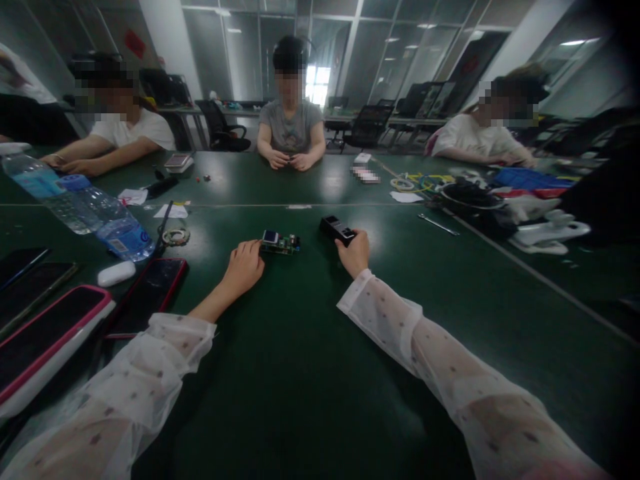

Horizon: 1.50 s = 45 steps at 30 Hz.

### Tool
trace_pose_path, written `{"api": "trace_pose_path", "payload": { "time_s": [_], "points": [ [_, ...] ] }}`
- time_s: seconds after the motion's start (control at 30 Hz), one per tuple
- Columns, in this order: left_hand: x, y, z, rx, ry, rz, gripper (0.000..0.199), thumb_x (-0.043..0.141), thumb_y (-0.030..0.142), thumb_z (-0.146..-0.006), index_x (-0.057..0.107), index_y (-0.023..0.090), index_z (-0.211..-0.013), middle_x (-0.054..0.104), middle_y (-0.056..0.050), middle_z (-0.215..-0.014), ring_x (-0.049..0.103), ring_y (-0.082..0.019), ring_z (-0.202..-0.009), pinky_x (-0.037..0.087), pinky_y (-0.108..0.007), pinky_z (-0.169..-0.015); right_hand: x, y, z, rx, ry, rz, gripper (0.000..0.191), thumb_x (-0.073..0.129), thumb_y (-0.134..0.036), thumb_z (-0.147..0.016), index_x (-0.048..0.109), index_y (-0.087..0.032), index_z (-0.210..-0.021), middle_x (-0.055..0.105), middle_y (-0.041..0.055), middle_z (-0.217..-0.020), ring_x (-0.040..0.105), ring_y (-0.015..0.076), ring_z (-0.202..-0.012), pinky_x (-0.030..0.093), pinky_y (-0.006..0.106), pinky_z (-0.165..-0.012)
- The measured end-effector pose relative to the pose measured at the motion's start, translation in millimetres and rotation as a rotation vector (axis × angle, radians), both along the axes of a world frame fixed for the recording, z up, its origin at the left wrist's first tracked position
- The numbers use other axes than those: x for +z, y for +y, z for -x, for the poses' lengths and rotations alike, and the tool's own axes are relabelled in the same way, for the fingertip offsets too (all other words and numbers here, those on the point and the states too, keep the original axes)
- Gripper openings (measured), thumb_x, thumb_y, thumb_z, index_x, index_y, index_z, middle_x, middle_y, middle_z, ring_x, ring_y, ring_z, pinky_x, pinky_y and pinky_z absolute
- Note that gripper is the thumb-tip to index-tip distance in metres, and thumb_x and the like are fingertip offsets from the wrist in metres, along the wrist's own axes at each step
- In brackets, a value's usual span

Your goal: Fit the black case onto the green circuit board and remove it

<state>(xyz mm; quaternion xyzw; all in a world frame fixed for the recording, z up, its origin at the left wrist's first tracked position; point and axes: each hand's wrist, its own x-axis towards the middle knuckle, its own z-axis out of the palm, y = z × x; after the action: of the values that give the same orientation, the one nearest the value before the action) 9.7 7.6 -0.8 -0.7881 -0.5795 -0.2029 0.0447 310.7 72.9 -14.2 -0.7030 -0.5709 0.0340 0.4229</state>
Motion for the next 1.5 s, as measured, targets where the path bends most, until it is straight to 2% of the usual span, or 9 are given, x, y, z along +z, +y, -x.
{"api": "trace_pose_path", "payload": {
  "time_s": [0.07,0.23,0.37,0.53,0.7,0.93,1.1,1.3,1.5],
  "points": [
    [-0.3,0.2,0.4,-0.002,0.004,0.002,0.042,0.04,0.02,-0.096,0.047,0.009,-0.136,0.053,-0.016,-0.138,0.046,-0.028,-0.128,0.04,-0.046,-0.106,-0.7,0.5,0.6,-0.028,0.002,-0.007,0.054,0.067,-0.032,-0.077,0.046,-0.011,-0.123,0.056,0.0224,-0.125,0.052,0.0358,-0.119,0.042,0.053,-0.1],
    [-1.3,0.4,1.2,-0.002,0.0,0.007,0.043,0.039,0.021,-0.096,0.047,0.009,-0.137,0.053,-0.016,-0.138,0.046,-0.029,-0.128,0.041,-0.046,-0.106,-3.4,4.0,-0.4,-0.073,0.047,-0.14,0.062,0.067,-0.044,-0.078,0.043,-0.012,-0.125,0.05,0.0206,-0.124,0.046,0.0369,-0.121,0.038,0.057,-0.102],
    [-1.2,0.3,1.2,-0.002,0.001,0.014,0.042,0.039,0.021,-0.096,0.047,0.01,-0.136,0.053,-0.017,-0.137,0.046,-0.029,-0.128,0.041,-0.048,-0.105,-7.2,8.0,-3.2,-0.091,0.094,-0.221,0.056,0.062,-0.05,-0.081,0.045,-0.015,-0.122,0.052,0.0159,-0.116,0.048,0.0342,-0.115,0.039,0.056,-0.1],
    [0.5,-0.2,0.0,-0.001,0.005,0.023,0.042,0.039,0.021,-0.096,0.047,0.009,-0.135,0.053,-0.017,-0.137,0.046,-0.029,-0.127,0.042,-0.047,-0.104,-7.7,9.5,-4.5,-0.108,0.136,-0.231,0.052,0.058,-0.052,-0.084,0.046,-0.017,-0.119,0.052,0.0137,-0.111,0.05,0.032,-0.111,0.041,0.055,-0.098],
    [0.3,-0.7,-0.9,0.009,0.016,0.006,0.041,0.039,0.019,-0.095,0.048,0.009,-0.134,0.054,-0.017,-0.136,0.047,-0.03,-0.126,0.042,-0.047,-0.103,-7.2,8.8,-4.2,-0.075,0.12,-0.207,0.053,0.062,-0.05,-0.082,0.047,-0.016,-0.119,0.053,0.0144,-0.113,0.049,0.0322,-0.113,0.041,0.054,-0.099],
    [-2.3,0.1,0.7,0.0,0.018,0.005,0.04,0.039,0.02,-0.096,0.05,0.01,-0.133,0.054,-0.016,-0.136,0.047,-0.029,-0.127,0.041,-0.047,-0.105,-17.1,14.0,-8.6,0.062,0.089,-0.215,0.06,0.077,-0.041,-0.071,0.047,-0.014,-0.117,0.052,0.0164,-0.119,0.049,0.033,-0.117,0.04,0.055,-0.103],
    [-1.6,0.2,1.3,-0.009,0.015,0.018,0.04,0.039,0.021,-0.096,0.05,0.01,-0.134,0.054,-0.016,-0.137,0.046,-0.029,-0.128,0.041,-0.047,-0.105,-19.0,16.1,-11.5,0.064,0.11,-0.197,0.057,0.078,-0.035,-0.07,0.046,-0.015,-0.113,0.052,0.0163,-0.118,0.049,0.0333,-0.117,0.04,0.055,-0.103],
    [-0.8,-0.2,1.0,-0.005,0.003,0.02,0.04,0.038,0.021,-0.096,0.051,0.011,-0.133,0.054,-0.016,-0.137,0.046,-0.029,-0.127,0.041,-0.048,-0.105,-19.8,16.8,-12.8,0.099,0.139,-0.2,0.051,0.074,-0.039,-0.073,0.045,-0.019,-0.109,0.051,0.0145,-0.116,0.049,0.0336,-0.117,0.039,0.06,-0.102],
    [-1.3,0.2,1.3,-0.017,0.005,0.013,0.039,0.039,0.02,-0.096,0.052,0.01,-0.131,0.054,-0.016,-0.136,0.046,-0.029,-0.128,0.041,-0.048,-0.105,-22.3,19.5,-14.6,0.086,0.128,-0.196,0.05,0.075,-0.032,-0.071,0.045,-0.018,-0.109,0.053,0.0141,-0.115,0.051,0.0311,-0.114,0.041,0.055,-0.102]
  ]
}}
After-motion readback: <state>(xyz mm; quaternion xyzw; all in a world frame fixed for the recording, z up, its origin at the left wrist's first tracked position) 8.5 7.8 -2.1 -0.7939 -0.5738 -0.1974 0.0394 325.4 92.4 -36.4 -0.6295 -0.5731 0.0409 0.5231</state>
